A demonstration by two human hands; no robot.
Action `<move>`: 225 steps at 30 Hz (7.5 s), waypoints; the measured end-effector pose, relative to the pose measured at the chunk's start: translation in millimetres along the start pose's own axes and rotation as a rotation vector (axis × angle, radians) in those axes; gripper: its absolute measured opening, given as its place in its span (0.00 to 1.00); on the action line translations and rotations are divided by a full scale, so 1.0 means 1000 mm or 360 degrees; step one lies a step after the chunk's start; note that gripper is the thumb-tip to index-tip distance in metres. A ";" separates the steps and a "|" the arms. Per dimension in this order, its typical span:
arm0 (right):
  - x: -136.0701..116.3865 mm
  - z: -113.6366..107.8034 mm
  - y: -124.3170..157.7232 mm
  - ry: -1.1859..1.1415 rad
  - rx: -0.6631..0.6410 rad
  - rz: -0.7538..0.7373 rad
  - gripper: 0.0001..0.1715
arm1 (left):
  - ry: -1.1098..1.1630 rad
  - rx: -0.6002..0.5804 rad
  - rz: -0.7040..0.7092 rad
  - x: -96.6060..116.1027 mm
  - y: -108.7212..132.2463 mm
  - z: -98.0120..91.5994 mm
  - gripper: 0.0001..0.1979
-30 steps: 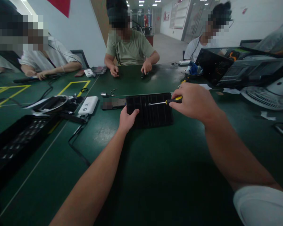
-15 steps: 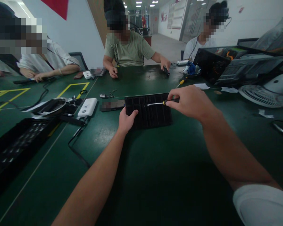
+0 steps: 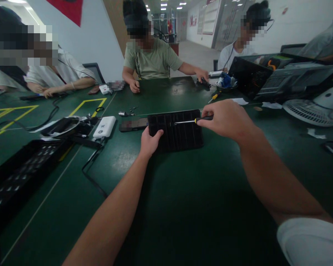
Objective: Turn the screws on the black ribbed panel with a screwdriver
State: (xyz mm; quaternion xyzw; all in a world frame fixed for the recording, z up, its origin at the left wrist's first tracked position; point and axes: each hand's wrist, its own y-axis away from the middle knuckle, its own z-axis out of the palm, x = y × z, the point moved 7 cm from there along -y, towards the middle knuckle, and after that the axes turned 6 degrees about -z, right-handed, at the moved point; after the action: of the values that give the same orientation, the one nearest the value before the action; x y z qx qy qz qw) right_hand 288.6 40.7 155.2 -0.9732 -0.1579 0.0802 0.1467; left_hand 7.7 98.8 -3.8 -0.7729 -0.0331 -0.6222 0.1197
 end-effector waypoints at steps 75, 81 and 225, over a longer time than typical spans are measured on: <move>-0.008 0.007 0.008 0.0160 -0.0293 -0.0007 0.17 | 0.0073 -0.0022 -0.0031 -0.008 -0.002 0.001 0.18; -0.007 0.004 0.007 0.0138 -0.0224 -0.0005 0.12 | 0.0036 -0.0014 -0.0012 -0.006 -0.002 0.000 0.17; -0.002 -0.004 0.004 0.0108 -0.0076 0.0080 0.20 | 0.0002 -0.0010 -0.0013 -0.003 -0.001 -0.001 0.17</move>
State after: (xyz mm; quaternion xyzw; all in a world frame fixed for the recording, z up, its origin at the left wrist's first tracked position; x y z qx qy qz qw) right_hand 288.9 36.0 157.9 -0.9822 -0.1302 0.0471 0.1267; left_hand 6.1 99.6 -6.2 -0.7728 -0.0342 -0.6233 0.1146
